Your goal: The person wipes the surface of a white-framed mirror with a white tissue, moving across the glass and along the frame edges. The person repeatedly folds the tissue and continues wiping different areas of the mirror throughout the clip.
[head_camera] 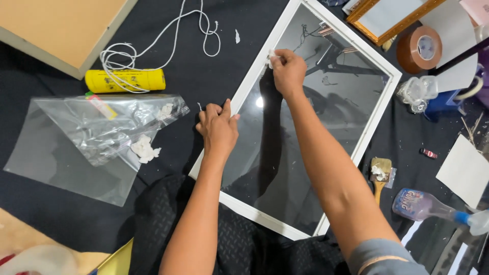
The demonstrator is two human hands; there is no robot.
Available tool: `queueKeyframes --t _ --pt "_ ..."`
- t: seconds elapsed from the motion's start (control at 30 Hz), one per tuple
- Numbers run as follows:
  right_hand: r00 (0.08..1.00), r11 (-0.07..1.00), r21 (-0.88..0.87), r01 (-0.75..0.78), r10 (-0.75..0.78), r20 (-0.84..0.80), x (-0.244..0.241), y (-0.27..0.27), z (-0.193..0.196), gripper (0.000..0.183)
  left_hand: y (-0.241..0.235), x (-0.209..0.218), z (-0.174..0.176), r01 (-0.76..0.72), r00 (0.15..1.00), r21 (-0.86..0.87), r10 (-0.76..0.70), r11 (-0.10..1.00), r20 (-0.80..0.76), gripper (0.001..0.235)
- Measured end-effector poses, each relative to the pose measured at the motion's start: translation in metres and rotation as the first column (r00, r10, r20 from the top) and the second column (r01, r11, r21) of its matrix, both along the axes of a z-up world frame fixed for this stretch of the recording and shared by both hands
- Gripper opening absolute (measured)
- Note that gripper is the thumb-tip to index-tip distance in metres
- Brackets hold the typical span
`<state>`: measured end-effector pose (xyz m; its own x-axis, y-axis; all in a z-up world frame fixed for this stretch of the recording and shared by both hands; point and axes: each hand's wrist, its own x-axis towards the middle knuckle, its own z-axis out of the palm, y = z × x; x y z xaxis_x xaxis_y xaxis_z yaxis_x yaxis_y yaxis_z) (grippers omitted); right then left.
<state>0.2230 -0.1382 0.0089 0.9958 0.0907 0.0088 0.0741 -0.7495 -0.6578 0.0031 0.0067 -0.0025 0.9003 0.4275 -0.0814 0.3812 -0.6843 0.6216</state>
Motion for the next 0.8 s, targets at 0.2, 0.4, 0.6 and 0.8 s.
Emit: queueKeyframes --t 0.2,0.4,0.6,0.8 --pt "0.990 0.998 0.029 0.056 -0.059 0.128 -0.030 0.020 -0.019 0.015 0.010 -0.001 0.005 0.087 0.984 -0.115 -0.103 0.990 -0.144 0.050" --pt "0.983 0.995 -0.081 -0.051 0.064 0.174 -0.062 0.021 -0.019 0.013 0.012 -0.002 0.013 0.101 0.981 -0.128 -0.121 0.987 -0.154 0.054" --pt "0.991 0.994 -0.048 -0.101 0.105 0.082 -0.152 0.033 -0.008 0.013 0.021 -0.001 0.038 0.119 0.964 -0.209 -0.163 0.971 -0.210 0.059" --pt "1.000 1.000 -0.018 -0.026 0.026 0.007 -0.168 0.022 -0.003 0.013 0.040 0.009 0.010 0.194 0.931 -0.292 -0.270 0.936 -0.244 0.073"
